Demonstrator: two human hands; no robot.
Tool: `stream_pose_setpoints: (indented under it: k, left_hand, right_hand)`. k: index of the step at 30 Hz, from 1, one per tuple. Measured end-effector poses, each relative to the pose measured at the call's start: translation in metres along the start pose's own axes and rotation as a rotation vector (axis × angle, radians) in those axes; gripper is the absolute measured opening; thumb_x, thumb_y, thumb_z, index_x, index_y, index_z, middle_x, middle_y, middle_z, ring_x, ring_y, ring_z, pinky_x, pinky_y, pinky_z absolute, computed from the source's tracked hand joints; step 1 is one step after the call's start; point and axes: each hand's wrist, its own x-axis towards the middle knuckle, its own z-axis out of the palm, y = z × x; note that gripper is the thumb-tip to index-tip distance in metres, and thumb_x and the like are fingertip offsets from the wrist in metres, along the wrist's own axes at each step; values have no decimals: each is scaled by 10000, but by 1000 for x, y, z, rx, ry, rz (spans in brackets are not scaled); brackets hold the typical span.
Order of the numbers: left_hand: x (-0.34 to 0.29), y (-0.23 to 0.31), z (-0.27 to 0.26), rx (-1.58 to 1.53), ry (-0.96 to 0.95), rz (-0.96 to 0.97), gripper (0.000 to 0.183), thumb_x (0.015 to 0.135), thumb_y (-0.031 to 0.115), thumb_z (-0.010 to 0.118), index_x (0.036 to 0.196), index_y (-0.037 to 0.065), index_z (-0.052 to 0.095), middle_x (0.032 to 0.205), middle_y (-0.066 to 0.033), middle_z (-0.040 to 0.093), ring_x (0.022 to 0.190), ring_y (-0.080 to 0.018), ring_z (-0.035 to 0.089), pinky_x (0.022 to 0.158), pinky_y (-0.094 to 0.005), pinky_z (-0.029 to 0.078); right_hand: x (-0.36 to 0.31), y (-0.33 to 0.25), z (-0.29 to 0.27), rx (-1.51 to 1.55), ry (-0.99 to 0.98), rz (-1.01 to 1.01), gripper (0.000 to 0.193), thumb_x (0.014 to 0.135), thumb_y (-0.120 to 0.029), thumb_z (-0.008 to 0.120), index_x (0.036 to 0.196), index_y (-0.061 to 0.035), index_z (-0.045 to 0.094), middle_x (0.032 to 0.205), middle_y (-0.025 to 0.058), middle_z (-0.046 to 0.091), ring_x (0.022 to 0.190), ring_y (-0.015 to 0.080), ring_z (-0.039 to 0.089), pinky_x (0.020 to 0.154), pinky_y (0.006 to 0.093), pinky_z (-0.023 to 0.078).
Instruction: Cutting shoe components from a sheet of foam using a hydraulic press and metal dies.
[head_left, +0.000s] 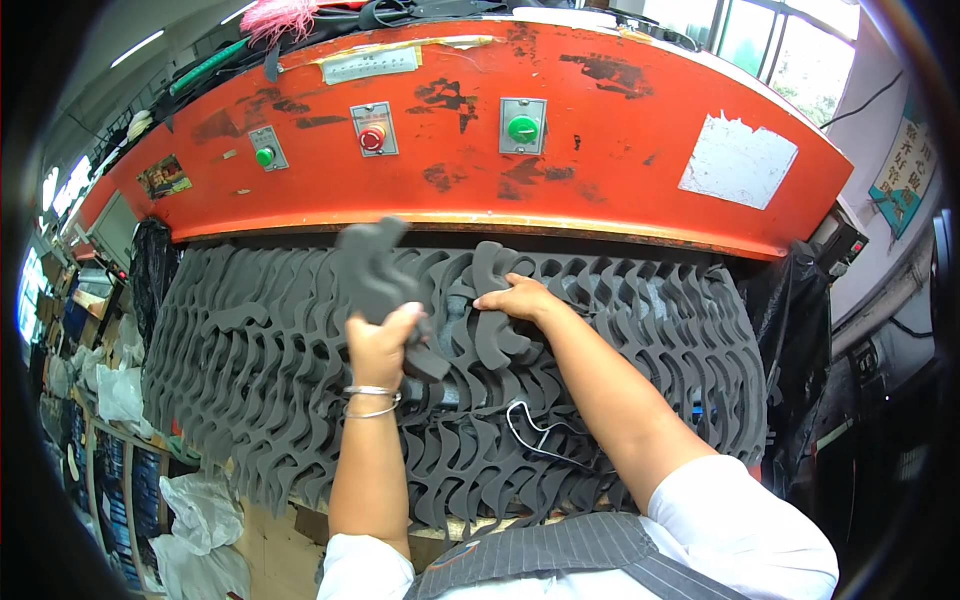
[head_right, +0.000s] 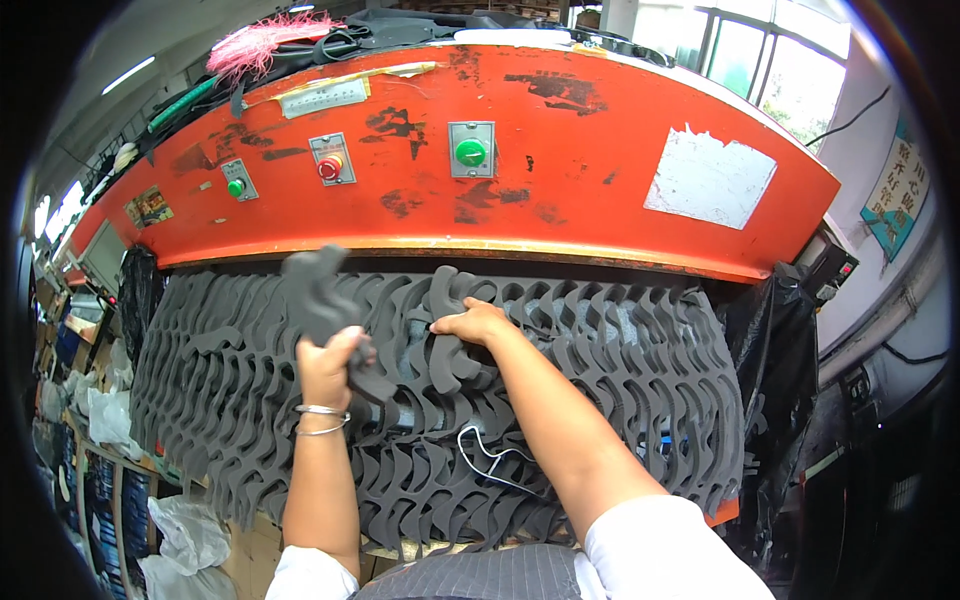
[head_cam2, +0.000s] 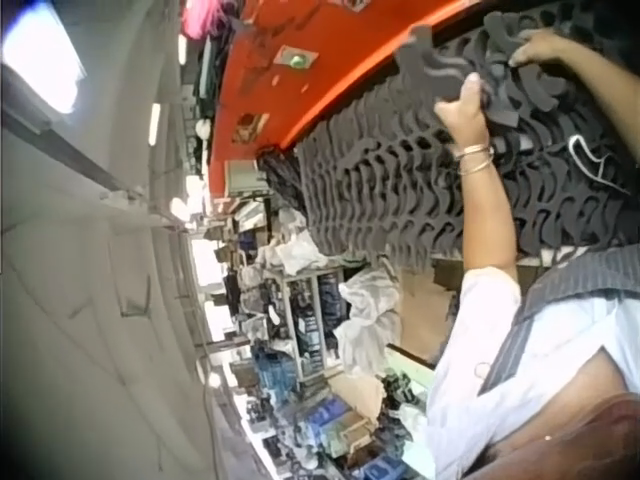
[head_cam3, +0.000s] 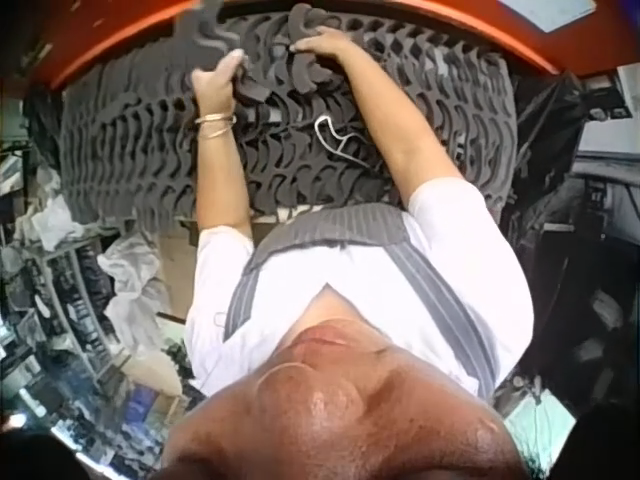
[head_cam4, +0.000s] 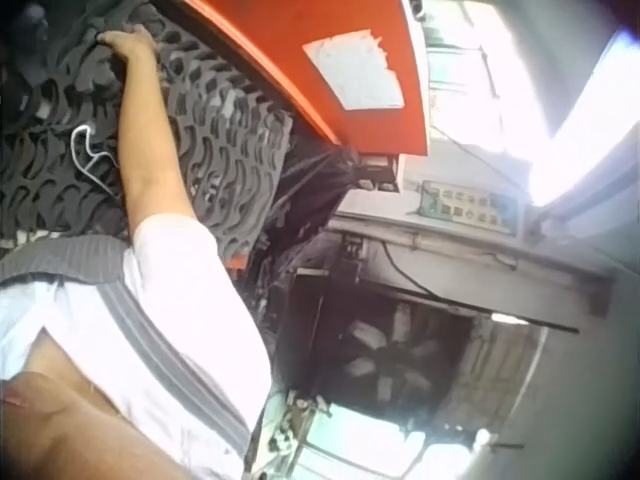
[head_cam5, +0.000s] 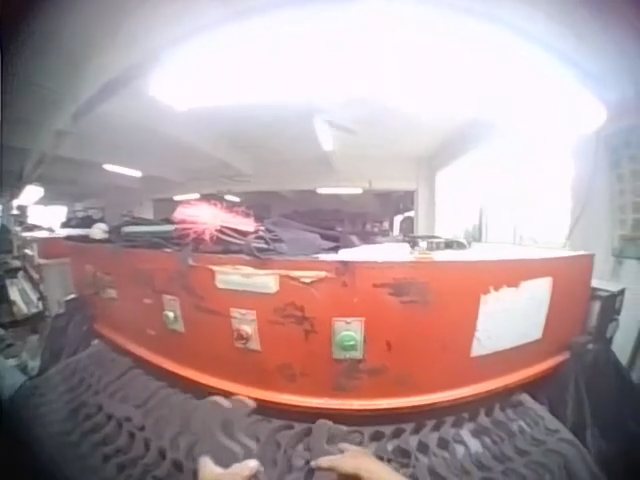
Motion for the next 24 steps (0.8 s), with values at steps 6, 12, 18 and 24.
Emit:
stream_pose_setpoints:
  k: [6, 12, 18, 24]
  left_hand:
    - [27, -98, 15, 404, -114, -248, 228, 696, 107, 692, 873, -32, 656, 807, -29, 643, 718, -139, 592, 678, -271, 474]
    - [55, -133, 13, 698, -112, -294, 421, 650, 255, 667, 922, -66, 652, 901, -136, 678, 828, -219, 633, 744, -329, 484]
    - [53, -124, 27, 551, -258, -517, 361, 660, 224, 645, 834, -92, 638, 823, -125, 643, 750, -208, 574, 688, -318, 454]
    - [53, -140, 33, 1041, -78, -174, 534, 634, 285, 641, 928, -160, 618, 962, -302, 642, 921, -374, 623, 845, -390, 456]
  right_hand:
    - [12, -24, 20, -234, -41, -11, 1016, 576, -597, 697, 1378, -46, 407, 1418, 167, 398, 1291, 273, 422, 1066, 340, 336]
    - [14, -5, 16, -33, -30, -148, 911, 619, -509, 676, 1322, 25, 451, 1364, 217, 445, 1261, 301, 453, 1043, 334, 364]
    - [-39, 24, 18, 394, 304, -104, 843, 616, -392, 724, 1286, 54, 473, 1221, 257, 557, 1148, 299, 556, 961, 325, 429]
    - [-122, 55, -69, 1515, 373, -574, 560, 699, -137, 743, 1188, 1, 506, 1030, 69, 607, 954, 178, 574, 888, 315, 445]
